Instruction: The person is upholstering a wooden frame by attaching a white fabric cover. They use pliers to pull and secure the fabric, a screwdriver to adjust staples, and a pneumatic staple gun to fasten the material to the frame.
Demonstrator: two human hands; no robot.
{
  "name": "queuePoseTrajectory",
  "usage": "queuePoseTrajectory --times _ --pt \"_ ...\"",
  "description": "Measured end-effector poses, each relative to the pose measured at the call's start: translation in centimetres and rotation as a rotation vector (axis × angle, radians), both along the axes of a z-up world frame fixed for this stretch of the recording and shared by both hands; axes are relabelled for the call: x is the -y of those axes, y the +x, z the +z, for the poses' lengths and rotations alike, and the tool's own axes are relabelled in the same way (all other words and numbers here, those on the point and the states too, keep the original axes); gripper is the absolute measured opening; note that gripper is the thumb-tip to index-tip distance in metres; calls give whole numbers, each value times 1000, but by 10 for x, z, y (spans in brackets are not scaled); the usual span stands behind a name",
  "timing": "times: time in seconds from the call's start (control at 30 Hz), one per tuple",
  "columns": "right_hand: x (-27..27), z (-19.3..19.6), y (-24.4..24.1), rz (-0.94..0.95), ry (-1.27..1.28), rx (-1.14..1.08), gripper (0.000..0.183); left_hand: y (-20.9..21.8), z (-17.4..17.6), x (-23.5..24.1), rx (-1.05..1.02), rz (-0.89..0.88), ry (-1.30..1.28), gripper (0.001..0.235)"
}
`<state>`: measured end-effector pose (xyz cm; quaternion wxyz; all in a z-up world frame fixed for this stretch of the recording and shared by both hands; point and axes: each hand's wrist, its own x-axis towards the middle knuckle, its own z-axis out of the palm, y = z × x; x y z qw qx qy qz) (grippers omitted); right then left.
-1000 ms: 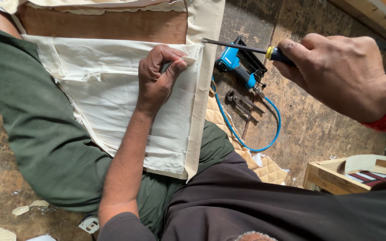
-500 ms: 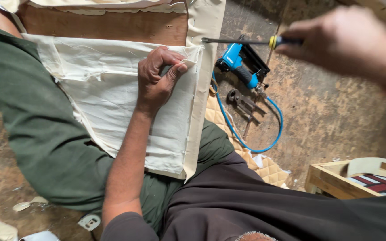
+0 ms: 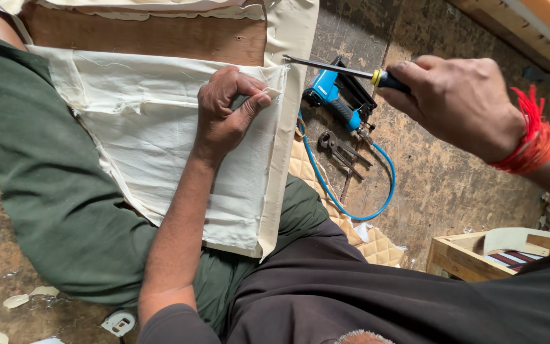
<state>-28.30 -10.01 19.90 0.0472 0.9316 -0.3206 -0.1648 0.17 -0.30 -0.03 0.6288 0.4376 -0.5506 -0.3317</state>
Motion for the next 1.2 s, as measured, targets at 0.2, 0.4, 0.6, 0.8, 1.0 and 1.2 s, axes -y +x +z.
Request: queuePoseTrajectory --times 0.2,0.4,0.6,0.8,1.0,1.2 --pt "29 -53 -32 -359 580 257 38 -6 -4 1 -34 3 46 22" --pt "9 -107 -27 -871 1266 532 35 -3 -1 0 21 48 7 21" --pt "-1 -125 -29 -647 1156 747 27 -6 -1 -1 -185 18 26 20" --pt "-22 -98 -54 -753 965 746 27 -28 -11 31 -120 375 43 26" --pt "-46 -100 -50 -694 907 702 24 -18 -29 68 -390 363 -126 23" --pt "-42 -83 -43 -522 617 563 28 17 -33 43 -1161 -73 -80 9"
